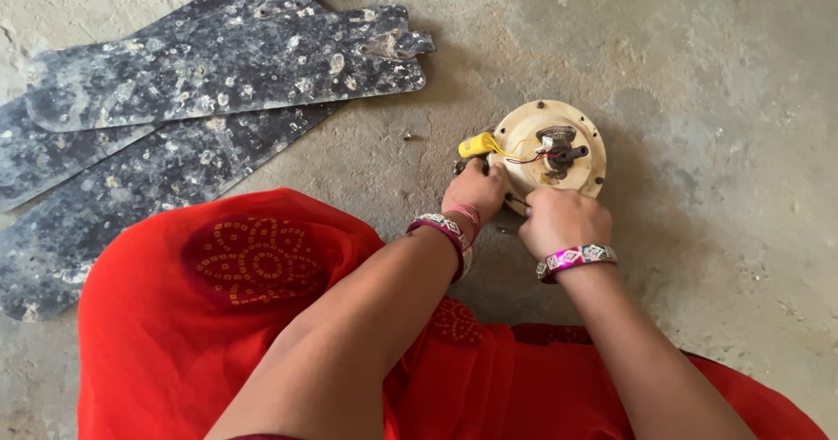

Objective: The person sits on the floor and uses a screwdriver to tighten screws on a circular electrical device. They adjust wires and components while working on the device throughout the clip.

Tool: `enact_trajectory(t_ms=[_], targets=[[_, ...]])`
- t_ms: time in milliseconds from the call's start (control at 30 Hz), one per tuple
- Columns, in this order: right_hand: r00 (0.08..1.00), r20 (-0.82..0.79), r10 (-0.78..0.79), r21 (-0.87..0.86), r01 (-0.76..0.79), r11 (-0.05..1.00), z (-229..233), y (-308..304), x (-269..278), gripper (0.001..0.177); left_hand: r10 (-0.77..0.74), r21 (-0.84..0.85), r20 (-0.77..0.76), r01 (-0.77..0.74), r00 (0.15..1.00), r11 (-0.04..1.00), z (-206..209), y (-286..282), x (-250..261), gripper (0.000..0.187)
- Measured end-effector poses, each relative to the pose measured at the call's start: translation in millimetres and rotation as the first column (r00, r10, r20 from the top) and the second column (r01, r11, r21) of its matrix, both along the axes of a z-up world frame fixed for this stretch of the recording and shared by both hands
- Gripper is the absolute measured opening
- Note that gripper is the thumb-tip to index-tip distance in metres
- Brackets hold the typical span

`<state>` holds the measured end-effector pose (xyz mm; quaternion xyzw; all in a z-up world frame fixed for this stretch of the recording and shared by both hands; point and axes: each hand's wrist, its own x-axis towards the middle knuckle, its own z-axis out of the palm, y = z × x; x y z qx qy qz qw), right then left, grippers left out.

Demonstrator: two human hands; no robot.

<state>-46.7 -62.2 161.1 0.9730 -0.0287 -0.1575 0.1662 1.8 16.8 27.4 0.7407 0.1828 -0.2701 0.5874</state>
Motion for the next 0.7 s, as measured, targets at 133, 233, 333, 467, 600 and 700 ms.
enact_trajectory(t_ms=[133,233,333,467,600,700], targets=[[0.996,0.001,-0.092,0.093,0.091,0.991,2,-4,5,0.012,-0.006,0.010,0.000,0.006,1.000,1.000,2,-1,-1,0.059],[0.992,0.009,-0.127,0.122,0.125,0.985,2,-8,7,0.014,0.003,0.023,-0.004,-0.003,1.000,1.000,4,0,-2,0.058],[0.983,0.014,-0.183,0.180,0.178,0.968,2,-13,7,0.018,0.005,0.041,0.003,-0.005,1.000,0.999,3,-4,0,0.056],[0.980,0.000,-0.199,0.214,0.194,0.957,-6,-24,5,0.019,0.022,0.040,0.018,-0.023,1.000,0.999,-10,-9,-1,0.056],[0.981,0.004,-0.193,0.260,0.185,0.948,-13,-34,7,0.019,0.025,0.029,0.072,-0.027,0.997,0.999,-23,-14,3,0.056],[0.976,0.036,-0.216,0.339,0.192,0.921,-17,-36,4,0.020,0.039,-0.025,0.074,-0.038,0.996,0.999,-27,-13,8,0.053]])
